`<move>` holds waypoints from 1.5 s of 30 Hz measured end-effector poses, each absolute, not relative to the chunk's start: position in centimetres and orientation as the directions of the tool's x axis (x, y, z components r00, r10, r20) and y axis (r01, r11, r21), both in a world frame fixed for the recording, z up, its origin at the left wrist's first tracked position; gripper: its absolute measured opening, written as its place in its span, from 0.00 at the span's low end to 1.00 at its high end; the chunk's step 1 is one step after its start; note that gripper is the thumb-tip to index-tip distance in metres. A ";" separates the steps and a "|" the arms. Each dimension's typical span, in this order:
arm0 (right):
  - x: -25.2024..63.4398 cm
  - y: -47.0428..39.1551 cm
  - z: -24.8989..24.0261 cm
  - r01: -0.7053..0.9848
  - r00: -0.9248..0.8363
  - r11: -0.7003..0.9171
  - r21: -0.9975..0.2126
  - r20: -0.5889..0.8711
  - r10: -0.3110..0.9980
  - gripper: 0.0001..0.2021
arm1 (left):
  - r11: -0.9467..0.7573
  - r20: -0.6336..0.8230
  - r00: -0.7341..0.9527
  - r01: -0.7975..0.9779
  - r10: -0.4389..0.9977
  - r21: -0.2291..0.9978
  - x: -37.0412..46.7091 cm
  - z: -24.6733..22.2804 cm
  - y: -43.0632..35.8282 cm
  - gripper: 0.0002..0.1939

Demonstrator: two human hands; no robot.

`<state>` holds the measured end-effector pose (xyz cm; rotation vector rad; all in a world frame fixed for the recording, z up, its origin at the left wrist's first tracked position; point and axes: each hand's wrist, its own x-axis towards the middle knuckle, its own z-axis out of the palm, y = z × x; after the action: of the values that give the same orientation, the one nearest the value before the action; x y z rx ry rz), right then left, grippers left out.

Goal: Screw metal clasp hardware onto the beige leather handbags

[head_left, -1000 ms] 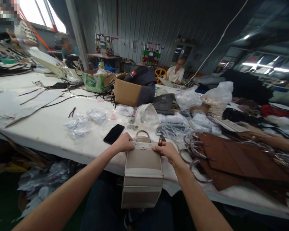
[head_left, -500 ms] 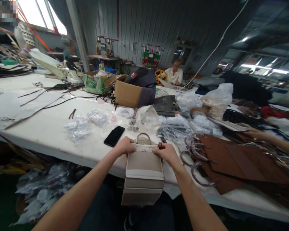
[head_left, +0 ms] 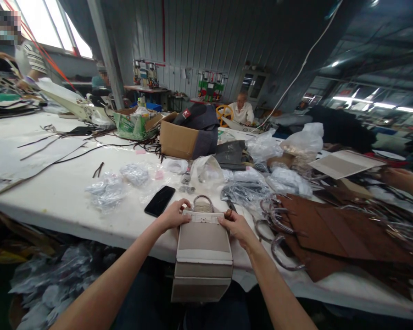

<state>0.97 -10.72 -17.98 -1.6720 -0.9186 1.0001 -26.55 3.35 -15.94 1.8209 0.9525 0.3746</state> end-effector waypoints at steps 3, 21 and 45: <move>0.7 -11.1 -18.1 0.125 0.383 -0.262 -0.957 -0.197 0.903 0.21 | -0.356 -0.090 0.679 0.489 0.729 0.796 -26.4 -15.7 3.3 0.21; 1.5 -11.5 -19.4 0.292 0.297 -0.144 -0.946 -0.053 0.953 0.28 | -0.409 -0.192 0.744 0.541 0.640 0.735 -24.7 -14.1 2.5 0.19; 2.6 -2.8 -11.1 0.697 0.113 0.111 -0.709 0.262 0.958 0.14 | -0.378 -0.172 0.547 0.740 0.819 0.557 -22.7 -15.1 -1.8 0.08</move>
<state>2.62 -2.84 -11.06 -1.6454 -1.6436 0.4435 -22.73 -1.78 -15.06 2.1973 1.2510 0.1759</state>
